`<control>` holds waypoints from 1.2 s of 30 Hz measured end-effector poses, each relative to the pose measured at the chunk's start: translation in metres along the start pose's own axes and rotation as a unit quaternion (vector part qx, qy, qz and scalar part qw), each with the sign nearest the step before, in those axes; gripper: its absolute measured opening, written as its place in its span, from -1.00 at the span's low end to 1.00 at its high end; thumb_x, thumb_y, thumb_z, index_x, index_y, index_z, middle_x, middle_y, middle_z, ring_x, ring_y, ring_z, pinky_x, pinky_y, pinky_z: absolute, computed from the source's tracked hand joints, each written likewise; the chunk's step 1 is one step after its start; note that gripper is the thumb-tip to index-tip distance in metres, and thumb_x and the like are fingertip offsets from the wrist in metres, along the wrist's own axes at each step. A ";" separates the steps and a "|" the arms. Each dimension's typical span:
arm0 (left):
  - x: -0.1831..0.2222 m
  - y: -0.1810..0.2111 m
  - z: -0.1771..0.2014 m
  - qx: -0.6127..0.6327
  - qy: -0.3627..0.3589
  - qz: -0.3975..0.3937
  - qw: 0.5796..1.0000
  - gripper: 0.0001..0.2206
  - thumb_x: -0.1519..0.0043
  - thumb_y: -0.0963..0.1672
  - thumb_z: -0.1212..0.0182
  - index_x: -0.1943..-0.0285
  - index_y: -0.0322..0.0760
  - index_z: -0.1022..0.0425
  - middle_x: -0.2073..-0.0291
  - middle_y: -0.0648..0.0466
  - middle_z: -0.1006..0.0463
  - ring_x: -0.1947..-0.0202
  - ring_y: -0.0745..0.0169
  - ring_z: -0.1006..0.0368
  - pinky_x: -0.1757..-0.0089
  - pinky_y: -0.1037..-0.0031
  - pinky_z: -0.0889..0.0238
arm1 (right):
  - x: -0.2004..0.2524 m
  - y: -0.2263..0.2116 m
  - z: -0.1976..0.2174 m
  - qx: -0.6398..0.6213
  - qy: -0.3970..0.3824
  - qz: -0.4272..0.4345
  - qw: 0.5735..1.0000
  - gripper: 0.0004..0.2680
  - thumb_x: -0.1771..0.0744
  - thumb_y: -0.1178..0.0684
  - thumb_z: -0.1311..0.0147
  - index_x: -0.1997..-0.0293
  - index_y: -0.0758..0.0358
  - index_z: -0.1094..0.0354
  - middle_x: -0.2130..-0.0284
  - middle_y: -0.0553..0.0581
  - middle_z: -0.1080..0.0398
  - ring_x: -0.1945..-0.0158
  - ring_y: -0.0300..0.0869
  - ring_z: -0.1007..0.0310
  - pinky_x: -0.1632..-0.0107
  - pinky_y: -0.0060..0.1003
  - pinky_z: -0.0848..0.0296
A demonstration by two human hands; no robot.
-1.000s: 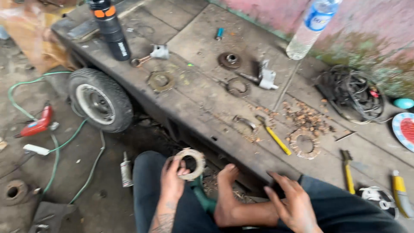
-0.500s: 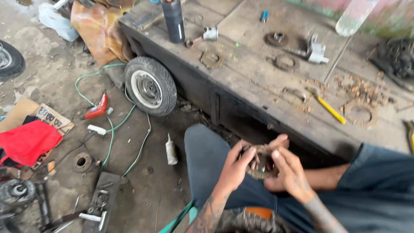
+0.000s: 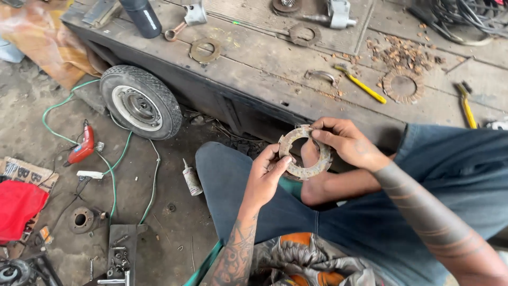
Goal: Using a utility knife to scrape old friction material and debris off motorcycle clutch plates on a wooden workbench.
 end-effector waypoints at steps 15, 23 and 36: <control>-0.016 -0.084 0.010 -0.112 0.139 0.048 0.983 -0.82 -0.36 -0.12 -0.21 0.06 -0.40 -0.56 0.53 -0.07 -0.45 0.55 0.32 -0.31 0.45 0.45 -0.23 | 0.013 -0.008 0.021 0.482 -0.022 0.002 0.876 -0.81 -0.37 0.00 -0.15 0.04 0.30 -0.52 0.36 0.26 -0.61 0.28 0.06 -0.68 0.26 -0.08 -0.66; 0.004 -0.093 0.036 -0.048 0.259 0.148 0.953 -0.82 -0.38 -0.11 -0.16 0.03 -0.34 -0.57 0.33 -0.16 -0.54 0.43 0.08 -0.46 0.31 0.32 -0.46 | 0.051 -0.127 0.007 -0.176 -0.045 0.193 0.964 -0.53 -0.50 -0.14 0.31 0.33 0.44 -0.52 0.77 -0.01 0.16 0.67 -0.25 0.19 0.53 -0.37 -0.03; 0.020 -0.068 0.054 -0.062 0.264 0.102 0.957 -0.85 -0.39 -0.08 -0.13 0.13 -0.21 -0.49 0.43 0.21 -0.28 0.40 0.41 -0.25 0.29 0.49 -0.34 | 0.099 -0.239 -0.036 -0.308 -0.231 0.250 0.888 -0.61 -0.44 -0.31 0.14 0.28 0.09 -0.60 0.79 -0.01 0.10 0.72 -0.21 0.32 0.63 -0.25 0.15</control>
Point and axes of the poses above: each hand's wrist, its own x-axis away from the middle knuckle, its own z-axis out of the back of the hand, y = z × x, the point moved 9 cm from there along -x, towards the middle knuckle
